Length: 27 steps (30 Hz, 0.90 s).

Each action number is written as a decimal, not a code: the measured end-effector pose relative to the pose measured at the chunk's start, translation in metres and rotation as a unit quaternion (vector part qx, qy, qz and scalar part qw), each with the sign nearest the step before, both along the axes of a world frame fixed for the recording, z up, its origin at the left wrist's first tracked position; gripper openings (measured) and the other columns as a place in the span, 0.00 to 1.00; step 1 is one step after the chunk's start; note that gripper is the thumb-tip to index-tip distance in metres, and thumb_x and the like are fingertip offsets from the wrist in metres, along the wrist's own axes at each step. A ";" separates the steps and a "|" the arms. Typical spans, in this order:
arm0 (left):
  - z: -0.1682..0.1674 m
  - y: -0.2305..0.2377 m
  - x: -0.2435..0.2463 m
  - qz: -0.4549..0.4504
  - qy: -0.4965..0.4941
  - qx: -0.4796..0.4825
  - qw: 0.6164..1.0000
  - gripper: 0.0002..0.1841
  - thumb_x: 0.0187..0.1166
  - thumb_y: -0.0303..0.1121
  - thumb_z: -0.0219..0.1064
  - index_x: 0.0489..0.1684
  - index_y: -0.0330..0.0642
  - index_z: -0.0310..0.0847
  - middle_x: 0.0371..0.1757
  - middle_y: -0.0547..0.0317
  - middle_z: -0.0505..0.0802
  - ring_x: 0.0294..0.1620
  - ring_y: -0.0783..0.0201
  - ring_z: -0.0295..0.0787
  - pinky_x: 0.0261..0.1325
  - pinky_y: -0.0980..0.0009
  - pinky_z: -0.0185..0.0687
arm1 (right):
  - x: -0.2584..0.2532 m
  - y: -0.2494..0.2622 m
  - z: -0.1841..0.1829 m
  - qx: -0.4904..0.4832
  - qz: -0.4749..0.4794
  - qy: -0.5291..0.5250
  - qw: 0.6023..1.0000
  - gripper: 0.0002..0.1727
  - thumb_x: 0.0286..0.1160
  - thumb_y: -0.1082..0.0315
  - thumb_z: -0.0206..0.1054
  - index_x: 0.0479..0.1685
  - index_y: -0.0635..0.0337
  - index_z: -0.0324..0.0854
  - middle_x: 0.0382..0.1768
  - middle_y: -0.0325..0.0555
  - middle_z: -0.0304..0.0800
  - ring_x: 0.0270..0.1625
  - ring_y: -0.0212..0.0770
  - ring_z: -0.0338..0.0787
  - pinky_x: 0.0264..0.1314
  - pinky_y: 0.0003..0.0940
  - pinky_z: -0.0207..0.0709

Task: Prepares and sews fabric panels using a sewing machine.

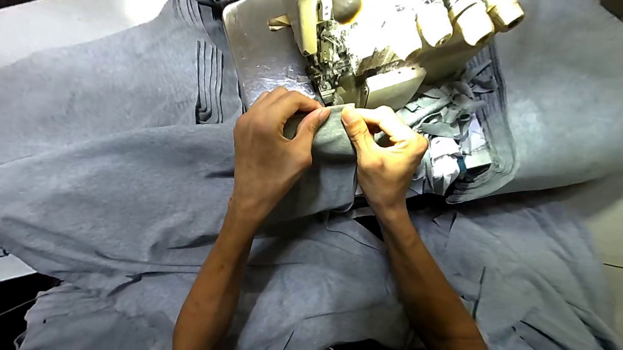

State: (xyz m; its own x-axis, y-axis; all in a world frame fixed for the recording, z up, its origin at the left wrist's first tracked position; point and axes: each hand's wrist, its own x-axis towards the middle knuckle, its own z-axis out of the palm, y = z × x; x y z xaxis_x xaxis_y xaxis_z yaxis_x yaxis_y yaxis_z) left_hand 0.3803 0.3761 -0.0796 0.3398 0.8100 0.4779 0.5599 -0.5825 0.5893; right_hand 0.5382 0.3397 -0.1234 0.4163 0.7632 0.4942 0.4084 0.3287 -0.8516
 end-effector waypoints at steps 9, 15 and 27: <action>0.003 -0.005 0.009 0.046 0.052 -0.018 0.997 0.16 0.79 0.33 0.71 0.61 0.43 0.76 0.33 0.57 0.85 0.31 0.58 0.83 0.30 0.63 0.78 | -0.006 0.005 0.001 -0.053 0.029 0.060 0.996 0.13 0.79 0.71 0.65 0.60 0.61 0.80 0.21 0.35 0.75 0.20 0.28 0.72 0.20 0.21 0.66; 0.005 0.007 0.012 0.071 0.057 -0.044 0.995 0.19 0.80 0.32 0.68 0.67 0.41 0.73 0.36 0.56 0.87 0.36 0.57 0.87 0.34 0.59 0.82 | -0.018 0.013 0.000 -0.042 -0.012 0.069 0.997 0.08 0.82 0.69 0.63 0.53 0.60 0.80 0.21 0.36 0.69 0.16 0.28 0.63 0.15 0.21 0.56; 0.003 0.027 0.013 0.098 0.044 -0.040 0.993 0.20 0.78 0.34 0.67 0.68 0.41 0.75 0.37 0.59 0.88 0.39 0.59 0.87 0.40 0.61 0.82 | -0.027 0.021 -0.001 -0.044 -0.043 0.077 0.995 0.05 0.83 0.69 0.64 0.48 0.61 0.80 0.16 0.37 0.61 0.11 0.30 0.52 0.11 0.23 0.49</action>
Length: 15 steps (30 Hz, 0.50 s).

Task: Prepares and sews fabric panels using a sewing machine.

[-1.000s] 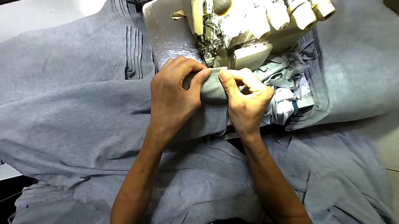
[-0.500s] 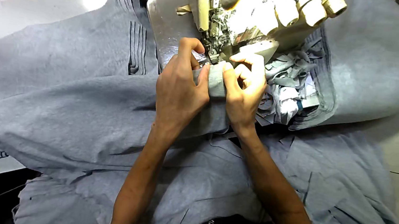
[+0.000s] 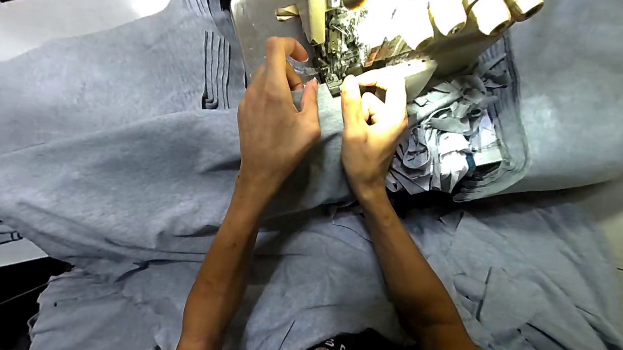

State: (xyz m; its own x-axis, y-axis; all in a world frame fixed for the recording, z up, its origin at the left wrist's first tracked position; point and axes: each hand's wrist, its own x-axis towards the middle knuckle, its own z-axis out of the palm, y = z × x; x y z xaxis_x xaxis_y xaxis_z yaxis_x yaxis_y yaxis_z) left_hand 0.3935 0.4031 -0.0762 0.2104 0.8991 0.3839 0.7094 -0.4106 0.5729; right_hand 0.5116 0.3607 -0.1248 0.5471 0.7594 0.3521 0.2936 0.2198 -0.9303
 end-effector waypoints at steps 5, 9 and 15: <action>0.000 -0.027 -0.024 -0.028 0.047 0.083 0.995 0.17 0.84 0.36 0.65 0.67 0.38 0.77 0.55 0.48 0.87 0.59 0.49 0.82 0.61 0.54 0.77 | 0.007 -0.026 -0.002 -0.042 0.048 0.008 0.998 0.10 0.87 0.60 0.63 0.54 0.55 0.77 0.16 0.36 0.68 0.11 0.31 0.64 0.10 0.24 0.57; -0.030 -0.099 -0.036 -0.054 0.027 0.128 0.990 0.10 0.79 0.36 0.68 0.51 0.43 0.88 0.54 0.51 0.91 0.61 0.51 0.83 0.66 0.54 0.74 | 0.014 -0.059 -0.012 -0.051 0.061 -0.046 0.996 0.14 0.84 0.60 0.67 0.59 0.57 0.75 0.35 0.39 0.86 0.33 0.31 0.87 0.32 0.28 0.83; -0.127 -0.219 -0.009 -0.323 0.039 -0.396 0.858 0.26 0.78 0.53 0.71 0.60 0.39 0.82 0.47 0.48 0.91 0.45 0.51 0.92 0.49 0.49 0.90 | 0.017 -0.093 -0.032 -0.098 0.051 -0.090 0.990 0.11 0.80 0.60 0.72 0.51 0.57 0.85 0.41 0.37 0.89 0.37 0.26 0.86 0.37 0.23 0.81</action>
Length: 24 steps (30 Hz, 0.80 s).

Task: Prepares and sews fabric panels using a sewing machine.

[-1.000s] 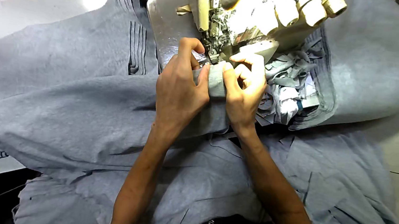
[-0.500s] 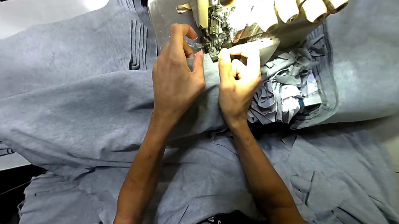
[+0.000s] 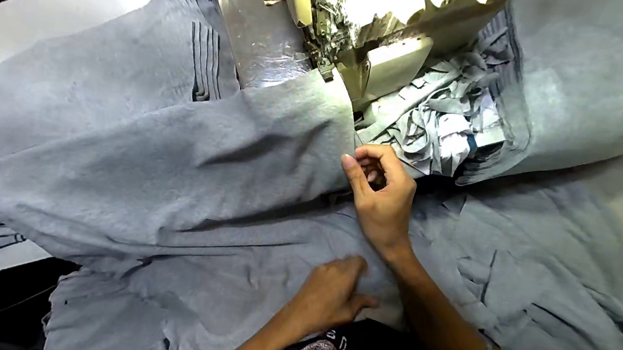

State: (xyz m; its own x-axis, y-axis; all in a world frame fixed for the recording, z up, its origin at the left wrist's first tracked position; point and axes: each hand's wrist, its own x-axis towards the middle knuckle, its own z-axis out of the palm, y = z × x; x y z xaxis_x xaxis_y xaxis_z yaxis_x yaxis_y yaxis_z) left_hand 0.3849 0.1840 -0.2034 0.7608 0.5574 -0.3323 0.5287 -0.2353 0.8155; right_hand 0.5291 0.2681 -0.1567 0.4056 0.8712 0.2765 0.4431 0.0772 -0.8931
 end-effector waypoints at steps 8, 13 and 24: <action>-0.003 -0.007 0.045 -0.233 -0.183 -0.115 0.948 0.14 0.86 0.40 0.66 0.47 0.34 0.85 0.36 0.49 0.92 0.39 0.54 0.91 0.46 0.51 0.85 | 0.012 -0.005 0.000 -0.018 0.040 -0.039 0.998 0.14 0.71 0.54 0.79 0.37 0.56 0.87 0.33 0.37 0.87 0.34 0.30 0.84 0.38 0.27 0.79; 0.031 -0.017 0.042 -0.185 0.105 0.024 0.977 0.32 0.75 0.56 0.73 0.67 0.38 0.81 0.59 0.43 0.91 0.59 0.42 0.89 0.56 0.43 0.86 | 0.011 -0.011 -0.002 -0.018 0.059 -0.088 0.994 0.16 0.69 0.51 0.79 0.35 0.55 0.89 0.34 0.37 0.88 0.40 0.34 0.85 0.44 0.32 0.80; 0.054 0.020 -0.025 -0.068 -0.324 0.017 0.943 0.10 0.88 0.35 0.63 0.50 0.40 0.89 0.48 0.58 0.94 0.53 0.66 0.91 0.62 0.66 0.87 | 0.017 -0.025 -0.007 0.052 0.093 0.115 0.988 0.09 0.75 0.68 0.74 0.32 0.57 0.79 0.32 0.38 0.86 0.30 0.28 0.84 0.29 0.22 0.79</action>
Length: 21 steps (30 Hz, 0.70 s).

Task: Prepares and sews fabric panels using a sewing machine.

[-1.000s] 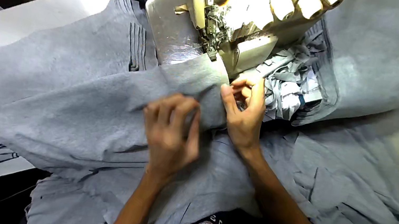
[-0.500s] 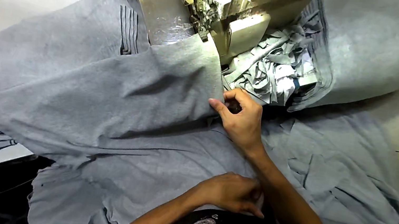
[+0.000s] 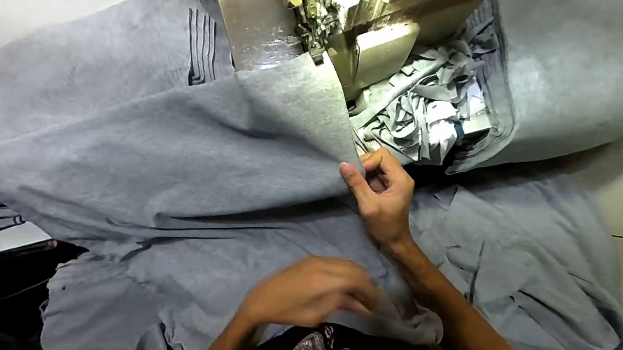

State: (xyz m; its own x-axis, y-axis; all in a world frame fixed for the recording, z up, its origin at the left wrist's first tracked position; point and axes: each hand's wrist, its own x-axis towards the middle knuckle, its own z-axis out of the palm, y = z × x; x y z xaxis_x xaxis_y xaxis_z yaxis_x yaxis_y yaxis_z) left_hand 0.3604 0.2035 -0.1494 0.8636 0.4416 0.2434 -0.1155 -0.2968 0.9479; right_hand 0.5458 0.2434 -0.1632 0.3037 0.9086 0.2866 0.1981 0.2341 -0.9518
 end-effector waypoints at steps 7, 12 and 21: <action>0.014 0.028 -0.242 0.747 0.251 0.098 0.607 0.39 0.80 0.42 0.72 0.79 0.18 0.59 0.71 0.25 0.78 0.67 0.51 0.81 0.66 0.65 0.81 | -0.005 -0.002 -0.003 -0.084 -0.057 0.047 0.994 0.20 0.69 0.64 0.81 0.56 0.56 0.80 0.20 0.35 0.79 0.19 0.30 0.75 0.19 0.23 0.70; -0.001 0.050 -0.240 0.780 0.290 0.005 0.555 0.49 0.75 0.48 0.75 0.83 0.18 0.52 0.78 0.20 0.72 0.79 0.42 0.72 0.82 0.58 0.68 | -0.004 -0.003 -0.001 -0.107 -0.057 -0.001 0.993 0.11 0.70 0.58 0.80 0.38 0.54 0.88 0.16 0.30 0.71 0.15 0.25 0.65 0.17 0.19 0.57; 0.018 0.036 -0.264 0.679 0.093 -0.085 0.723 0.10 0.91 0.33 0.53 0.58 0.41 0.77 0.45 0.75 0.91 0.50 0.79 0.90 0.62 0.73 0.86 | 0.011 -0.007 -0.004 -0.096 0.022 -0.031 0.995 0.09 0.71 0.63 0.79 0.37 0.58 0.89 0.39 0.38 0.90 0.30 0.26 0.80 0.30 0.20 0.73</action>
